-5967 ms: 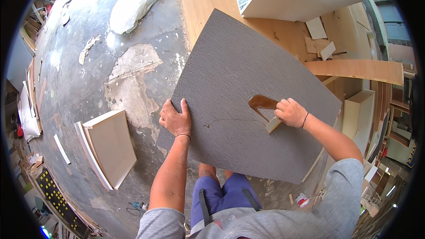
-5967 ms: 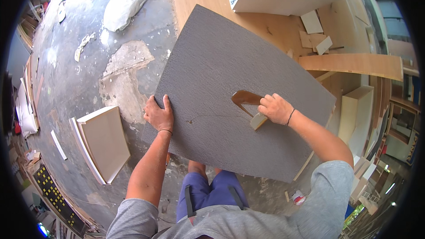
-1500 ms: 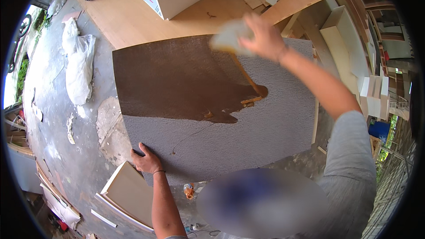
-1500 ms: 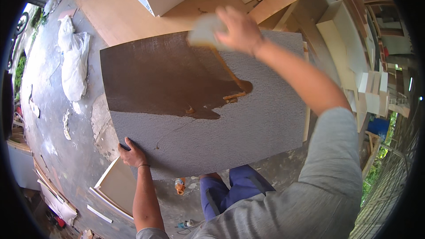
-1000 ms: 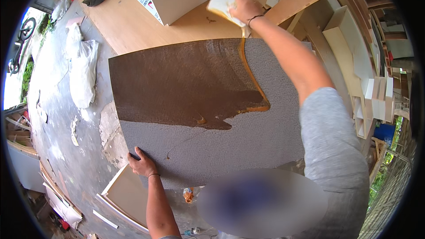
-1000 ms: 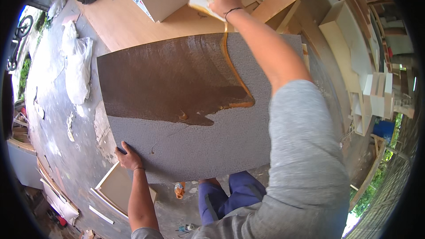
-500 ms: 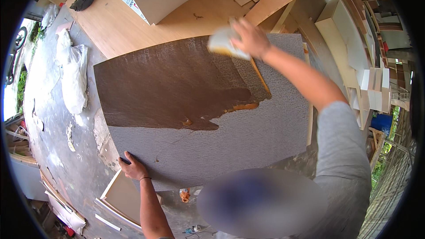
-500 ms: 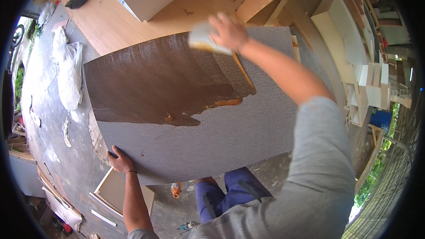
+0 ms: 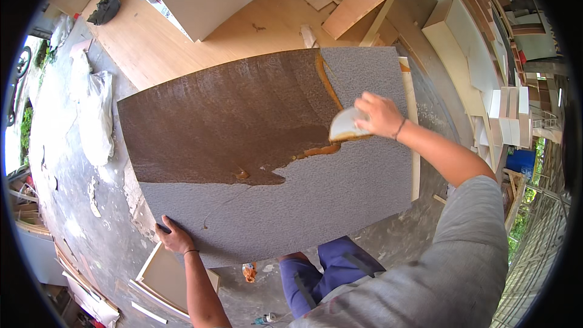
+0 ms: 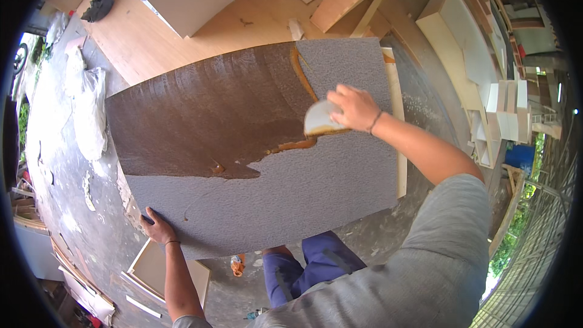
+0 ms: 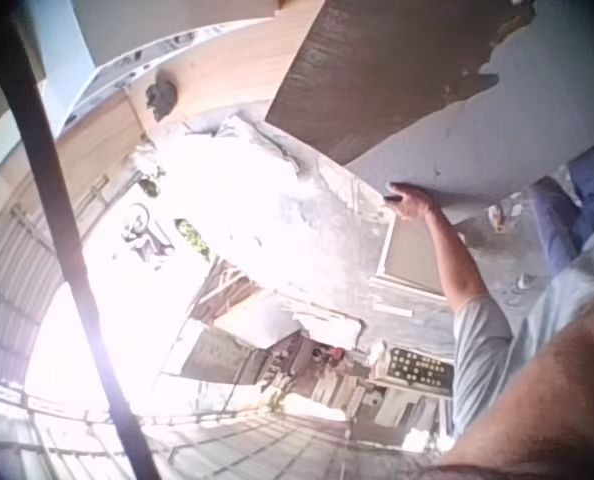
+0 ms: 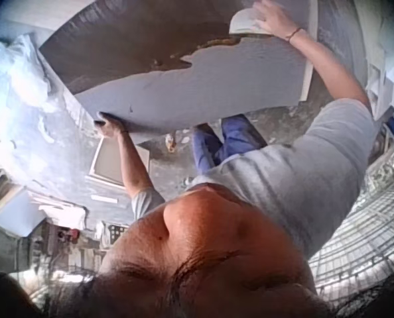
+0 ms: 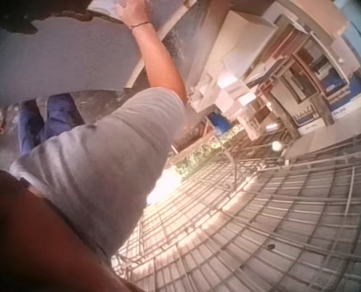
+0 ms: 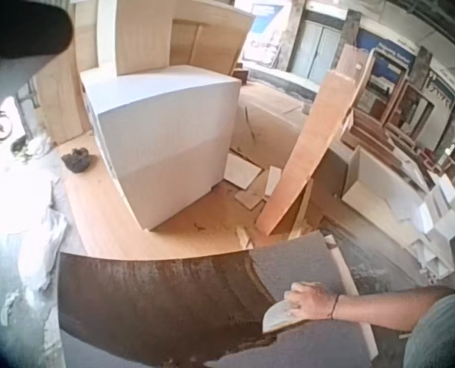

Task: The person applies adhesive from a bottle onto a board and spreads it using a spreader, then handles a decorative strip.

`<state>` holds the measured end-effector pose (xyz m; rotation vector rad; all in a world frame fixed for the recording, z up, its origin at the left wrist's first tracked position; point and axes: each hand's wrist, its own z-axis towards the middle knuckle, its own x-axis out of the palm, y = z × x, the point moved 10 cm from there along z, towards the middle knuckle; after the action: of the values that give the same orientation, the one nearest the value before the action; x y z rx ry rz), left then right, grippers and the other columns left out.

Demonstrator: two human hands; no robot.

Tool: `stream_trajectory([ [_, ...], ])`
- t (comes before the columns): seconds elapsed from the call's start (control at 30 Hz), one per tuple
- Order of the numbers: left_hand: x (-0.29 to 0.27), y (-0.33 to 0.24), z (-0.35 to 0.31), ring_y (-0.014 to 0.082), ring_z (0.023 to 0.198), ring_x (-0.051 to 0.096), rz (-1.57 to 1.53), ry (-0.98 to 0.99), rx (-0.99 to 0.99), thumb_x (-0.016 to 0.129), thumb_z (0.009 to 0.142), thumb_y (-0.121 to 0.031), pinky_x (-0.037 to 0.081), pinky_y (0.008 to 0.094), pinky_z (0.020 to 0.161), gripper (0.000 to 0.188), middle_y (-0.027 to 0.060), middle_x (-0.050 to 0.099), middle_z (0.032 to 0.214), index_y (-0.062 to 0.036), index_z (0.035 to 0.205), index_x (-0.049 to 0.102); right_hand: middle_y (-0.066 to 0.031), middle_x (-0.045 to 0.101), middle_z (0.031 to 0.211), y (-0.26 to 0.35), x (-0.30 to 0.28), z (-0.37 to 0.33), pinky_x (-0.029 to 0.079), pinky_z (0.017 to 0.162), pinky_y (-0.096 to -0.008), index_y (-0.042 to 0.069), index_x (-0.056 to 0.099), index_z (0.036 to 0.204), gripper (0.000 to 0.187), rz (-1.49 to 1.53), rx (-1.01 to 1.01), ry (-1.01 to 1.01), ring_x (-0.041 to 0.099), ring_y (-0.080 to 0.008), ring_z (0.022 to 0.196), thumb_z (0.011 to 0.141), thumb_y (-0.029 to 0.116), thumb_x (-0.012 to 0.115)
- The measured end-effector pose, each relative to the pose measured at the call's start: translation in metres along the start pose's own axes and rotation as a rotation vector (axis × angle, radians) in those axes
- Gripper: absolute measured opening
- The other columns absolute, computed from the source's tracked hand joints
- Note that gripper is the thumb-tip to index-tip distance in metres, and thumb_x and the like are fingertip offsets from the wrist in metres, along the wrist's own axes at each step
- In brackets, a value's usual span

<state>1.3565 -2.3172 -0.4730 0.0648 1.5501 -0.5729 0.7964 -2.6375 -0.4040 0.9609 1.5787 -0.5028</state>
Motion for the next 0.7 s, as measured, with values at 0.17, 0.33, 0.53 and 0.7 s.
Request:
stream_trajectory([
  [0.17, -0.005, -0.008, -0.001, 0.0354, 0.115, 0.049, 0.006, 0.012, -0.007, 0.045, 0.086, -0.059, 0.032, 0.0443, 0.099, 0.070, 0.0196, 0.053, 0.124, -0.0012, 0.125, 0.049, -0.0093, 0.050, 0.088, -0.039, -0.052, 0.125, 0.051, 0.064, -0.0381, 0.014, 0.048, 0.109, 0.039, -0.027, 0.036, -0.353, 0.057, -0.0256, 0.074, 0.078, 0.033, 0.061],
  [0.33, -0.001, -0.008, 0.000, 0.0365, 0.114, 0.049, 0.027, 0.000, 0.025, 0.045, 0.086, -0.058, 0.034, 0.0446, 0.097, 0.070, 0.0211, 0.053, 0.123, 0.0000, 0.124, 0.049, -0.0121, 0.064, 0.097, -0.108, -0.107, 0.181, 0.050, 0.077, -0.0405, 0.013, 0.051, 0.114, 0.046, -0.061, 0.376, -0.507, 0.063, -0.0279, 0.089, 0.076, 0.037, 0.062],
  [0.53, -0.007, 0.001, 0.001, 0.0379, 0.110, 0.051, 0.077, -0.057, 0.023, 0.047, 0.085, -0.056, 0.037, 0.0457, 0.095, 0.067, 0.0224, 0.054, 0.119, 0.0005, 0.122, 0.051, -0.0156, 0.064, 0.095, 0.015, -0.110, 0.094, 0.050, 0.079, -0.0385, 0.003, 0.051, 0.108, 0.050, 0.656, 0.058, -0.474, 0.063, -0.0264, 0.089, 0.073, 0.031, 0.073],
  [0.7, 0.002, -0.014, 0.004, 0.0344, 0.115, 0.048, -0.096, 0.036, 0.024, 0.054, 0.084, -0.051, 0.034, 0.0452, 0.098, 0.066, 0.0213, 0.052, 0.123, 0.0029, 0.122, 0.049, -0.0210, 0.062, 0.093, 0.029, 0.016, 0.010, 0.050, 0.077, -0.0388, 0.002, 0.047, 0.104, 0.043, 0.418, 0.278, -0.083, 0.063, -0.0319, 0.090, 0.076, 0.024, 0.070],
])
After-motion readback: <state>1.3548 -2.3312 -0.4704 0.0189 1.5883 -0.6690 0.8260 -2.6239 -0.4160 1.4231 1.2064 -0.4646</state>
